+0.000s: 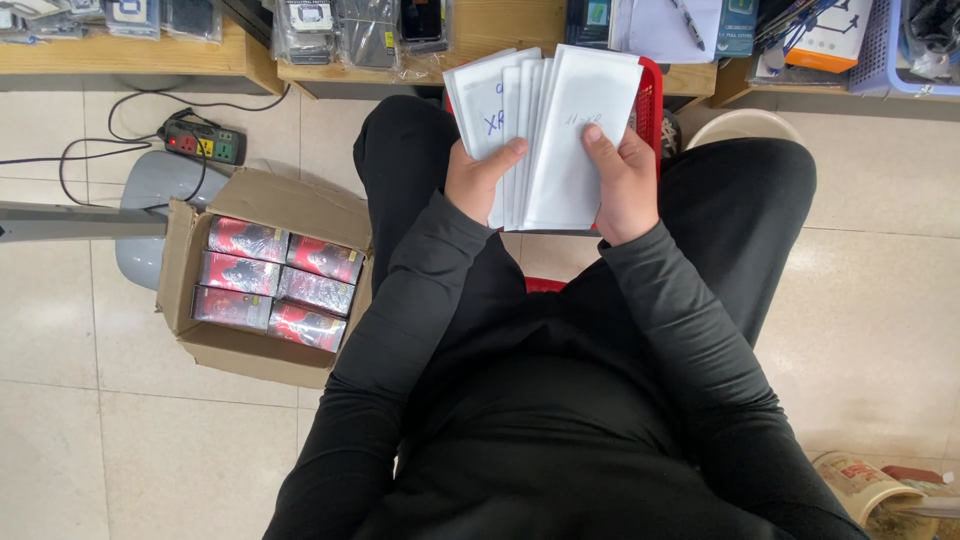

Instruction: The person is organizing mobile phone screen protectors by placing them into protective sleeves and then into a red plastic basket.

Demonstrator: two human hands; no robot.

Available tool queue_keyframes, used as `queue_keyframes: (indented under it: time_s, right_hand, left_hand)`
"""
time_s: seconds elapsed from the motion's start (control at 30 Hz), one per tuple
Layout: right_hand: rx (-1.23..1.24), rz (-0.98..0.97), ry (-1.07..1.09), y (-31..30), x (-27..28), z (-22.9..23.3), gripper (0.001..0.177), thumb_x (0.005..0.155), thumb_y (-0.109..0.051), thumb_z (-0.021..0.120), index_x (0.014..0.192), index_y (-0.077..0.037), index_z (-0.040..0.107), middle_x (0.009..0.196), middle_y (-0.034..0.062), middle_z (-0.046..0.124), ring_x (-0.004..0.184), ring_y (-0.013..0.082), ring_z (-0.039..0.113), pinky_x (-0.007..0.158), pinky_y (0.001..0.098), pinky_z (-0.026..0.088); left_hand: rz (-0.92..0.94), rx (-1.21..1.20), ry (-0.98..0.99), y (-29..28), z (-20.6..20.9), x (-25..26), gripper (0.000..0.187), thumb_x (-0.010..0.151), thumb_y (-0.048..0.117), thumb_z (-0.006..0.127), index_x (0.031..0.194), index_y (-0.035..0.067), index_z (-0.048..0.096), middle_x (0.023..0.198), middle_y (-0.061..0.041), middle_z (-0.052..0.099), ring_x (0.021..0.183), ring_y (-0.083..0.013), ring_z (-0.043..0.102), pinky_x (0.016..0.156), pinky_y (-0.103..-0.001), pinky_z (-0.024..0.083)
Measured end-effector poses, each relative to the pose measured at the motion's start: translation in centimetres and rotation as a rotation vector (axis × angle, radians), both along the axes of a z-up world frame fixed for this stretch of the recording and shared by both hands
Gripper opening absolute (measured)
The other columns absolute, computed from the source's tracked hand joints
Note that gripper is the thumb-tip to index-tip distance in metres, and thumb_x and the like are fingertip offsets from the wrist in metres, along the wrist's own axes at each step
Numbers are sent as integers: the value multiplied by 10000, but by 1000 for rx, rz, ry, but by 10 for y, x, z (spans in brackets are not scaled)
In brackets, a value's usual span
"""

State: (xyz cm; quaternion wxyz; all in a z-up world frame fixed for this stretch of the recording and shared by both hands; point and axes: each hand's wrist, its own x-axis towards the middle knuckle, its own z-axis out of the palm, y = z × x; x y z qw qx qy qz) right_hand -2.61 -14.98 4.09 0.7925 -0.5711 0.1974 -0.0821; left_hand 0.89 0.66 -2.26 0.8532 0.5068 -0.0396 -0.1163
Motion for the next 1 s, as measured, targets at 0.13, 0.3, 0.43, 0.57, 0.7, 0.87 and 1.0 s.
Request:
queue_keyframes:
  time_s: [0.13,0.3,0.43,0.57,0.7,0.87,1.0]
  right_hand:
    - [-27,-90,-26,-16,6,-16,249,919,-259,696,1015,-34,648,873,94,736,743,190,753,679,301,640]
    - [3,-64,0,-19,5,-13,275,923,-287,691,1034,-40,646,890,102,738,757,205,757,685,312,645]
    - [-34,37,11,-2,0,-9,262,936,-285,679,1020,-40,638,839,94,721,731,208,748,645,326,641]
    - [-54,58,9,-2,0,-7,263,933,-286,689,1028,-44,644,846,100,721,724,216,745,634,336,640]
    - [-57,-4,-45,-20,2,-18,309,912,-303,674,1093,-54,641,978,59,704,874,185,696,782,316,606]
    - [11,15,-21,-19,2,-20,379,884,-340,672,1160,-81,662,1105,27,700,1016,172,654,917,315,577]
    - [-43,20,-34,0,1,-22,241,970,-260,631,1052,-34,621,849,100,710,749,207,743,649,345,637]
  left_hand:
    - [-34,-285,225,0,27,-9,402,929,232,707,1260,81,537,1197,-149,610,1139,-312,571,1022,-449,377]
    - [42,-205,163,-2,38,-11,302,936,217,702,1189,90,597,1113,-117,655,1053,-255,629,1006,-433,437]
    - [43,5,30,7,0,3,297,933,168,716,1171,34,599,1047,-112,663,1072,-243,618,941,-416,513]
    - [86,94,31,4,10,2,355,889,166,780,1166,46,594,1012,-115,659,987,-220,634,906,-407,508]
    - [100,-163,311,6,7,5,482,840,279,712,1227,27,577,1101,-169,646,1026,-318,612,931,-471,470]
    - [50,-148,134,5,-6,8,561,924,311,634,1344,-44,523,1294,-202,611,1191,-347,597,1041,-442,487]
    - [112,87,7,1,13,3,226,876,158,775,1026,24,672,906,-110,697,941,-211,661,903,-400,506]
